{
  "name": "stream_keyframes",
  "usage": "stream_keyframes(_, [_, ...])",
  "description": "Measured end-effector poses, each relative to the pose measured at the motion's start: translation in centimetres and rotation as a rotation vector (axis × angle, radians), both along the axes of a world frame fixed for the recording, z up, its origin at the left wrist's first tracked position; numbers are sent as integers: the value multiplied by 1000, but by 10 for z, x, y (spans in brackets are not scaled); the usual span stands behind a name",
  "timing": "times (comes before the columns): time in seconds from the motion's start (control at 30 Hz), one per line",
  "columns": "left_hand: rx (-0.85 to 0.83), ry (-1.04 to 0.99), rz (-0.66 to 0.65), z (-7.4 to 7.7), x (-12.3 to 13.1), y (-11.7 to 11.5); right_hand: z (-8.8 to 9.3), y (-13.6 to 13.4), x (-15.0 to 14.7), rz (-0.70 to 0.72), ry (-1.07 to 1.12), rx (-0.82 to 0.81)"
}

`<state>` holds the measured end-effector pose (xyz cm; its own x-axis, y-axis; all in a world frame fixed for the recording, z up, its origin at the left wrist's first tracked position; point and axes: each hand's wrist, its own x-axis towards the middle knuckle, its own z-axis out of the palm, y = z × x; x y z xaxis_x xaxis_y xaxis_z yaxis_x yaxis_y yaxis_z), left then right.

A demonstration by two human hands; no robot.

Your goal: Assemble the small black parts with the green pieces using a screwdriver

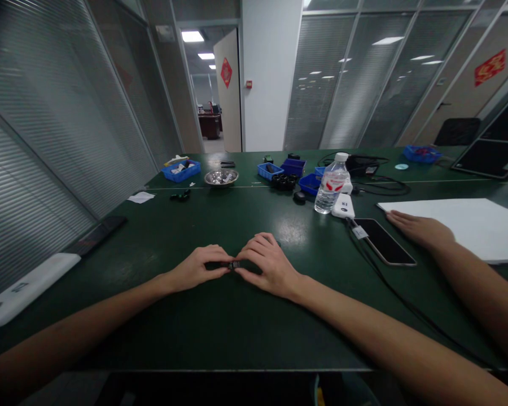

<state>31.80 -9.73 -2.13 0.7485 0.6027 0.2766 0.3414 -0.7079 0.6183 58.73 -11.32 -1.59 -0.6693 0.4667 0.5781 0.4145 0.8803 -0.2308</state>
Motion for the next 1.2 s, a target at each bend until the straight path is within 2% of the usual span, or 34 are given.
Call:
stream_keyframes(0.2, [186,-37,50,-1,-3,-4,-3,2,-1,-21,-11,-23])
stream_keyframes(0.37, [293,-105,30,-4,-4,-5,-6,3,-2,-40,-50,-47])
stream_keyframes(0.67, [338,-124,0,-8,-5,-2,-4,3,-3,-36,-69,-51])
stream_keyframes(0.8, [276,-124,4,-5,-4,-4,-4,3,-3,-25,-56,-57])
stream_keyframes(1.07, [-12,-126,44,4,-4,-8,-8,3,0,-14,-8,-35])
stream_keyframes(1.2, [-97,-70,62,6,-3,-5,-9,4,1,-10,-9,-33])
